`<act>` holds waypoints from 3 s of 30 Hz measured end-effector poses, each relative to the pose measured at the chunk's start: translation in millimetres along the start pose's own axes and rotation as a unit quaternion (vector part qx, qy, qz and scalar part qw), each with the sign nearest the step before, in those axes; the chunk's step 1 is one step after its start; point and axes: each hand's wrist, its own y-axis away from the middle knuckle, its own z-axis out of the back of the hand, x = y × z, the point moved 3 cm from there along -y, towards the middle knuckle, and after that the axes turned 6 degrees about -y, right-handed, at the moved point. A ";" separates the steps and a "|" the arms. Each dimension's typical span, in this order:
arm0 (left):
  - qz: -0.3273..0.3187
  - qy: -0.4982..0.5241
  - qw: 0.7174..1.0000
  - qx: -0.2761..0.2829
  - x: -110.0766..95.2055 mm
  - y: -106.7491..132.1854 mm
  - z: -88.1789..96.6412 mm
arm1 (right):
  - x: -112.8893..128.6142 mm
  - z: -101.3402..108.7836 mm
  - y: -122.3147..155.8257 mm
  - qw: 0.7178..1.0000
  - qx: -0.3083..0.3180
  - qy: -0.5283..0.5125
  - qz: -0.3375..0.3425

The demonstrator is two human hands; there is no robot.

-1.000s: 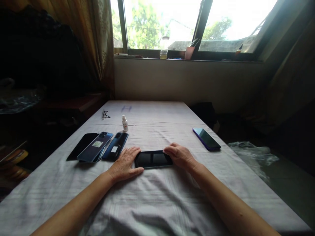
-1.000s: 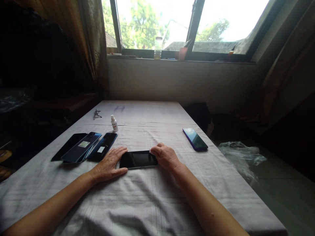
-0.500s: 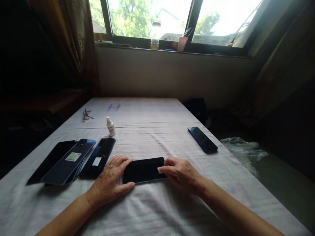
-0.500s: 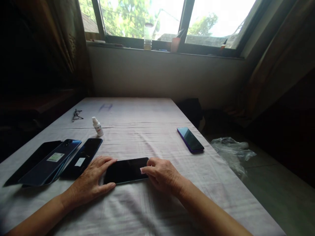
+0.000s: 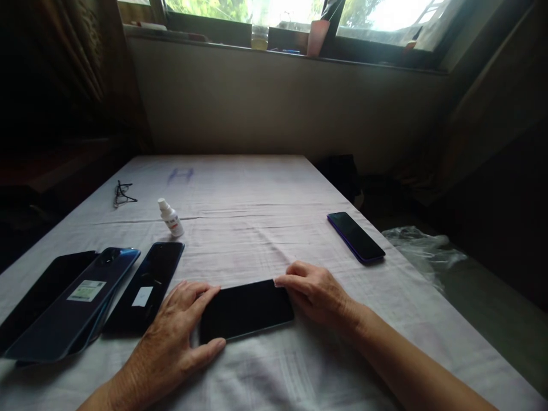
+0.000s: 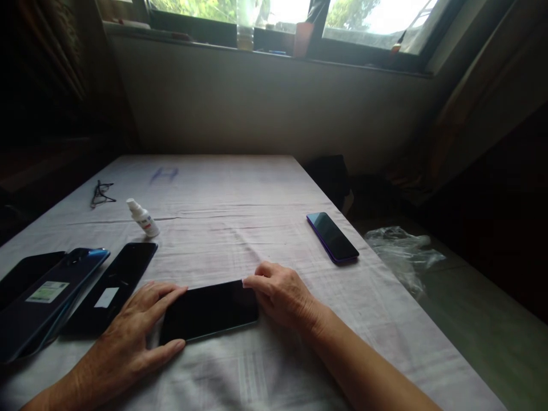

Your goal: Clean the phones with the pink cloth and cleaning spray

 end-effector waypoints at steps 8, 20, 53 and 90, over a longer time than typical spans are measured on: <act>0.003 -0.001 1.000 0.005 -0.2 -0.9 2.1 | 1.5 17.3 11.9 0.983 0.111 -0.143 -0.033; -0.015 0.005 1.000 0.017 -3.6 -1.4 3.8 | 7.7 9.4 6.4 0.998 0.054 -0.029 -0.024; -0.003 0.036 0.999 0.033 -6.7 -6.1 8.2 | 26.5 -16.1 -5.2 0.996 -0.044 0.077 -0.002; 0.047 -0.050 0.997 -0.025 -18.2 0.8 10.6 | 21.3 5.0 3.4 0.997 -0.041 -0.070 0.013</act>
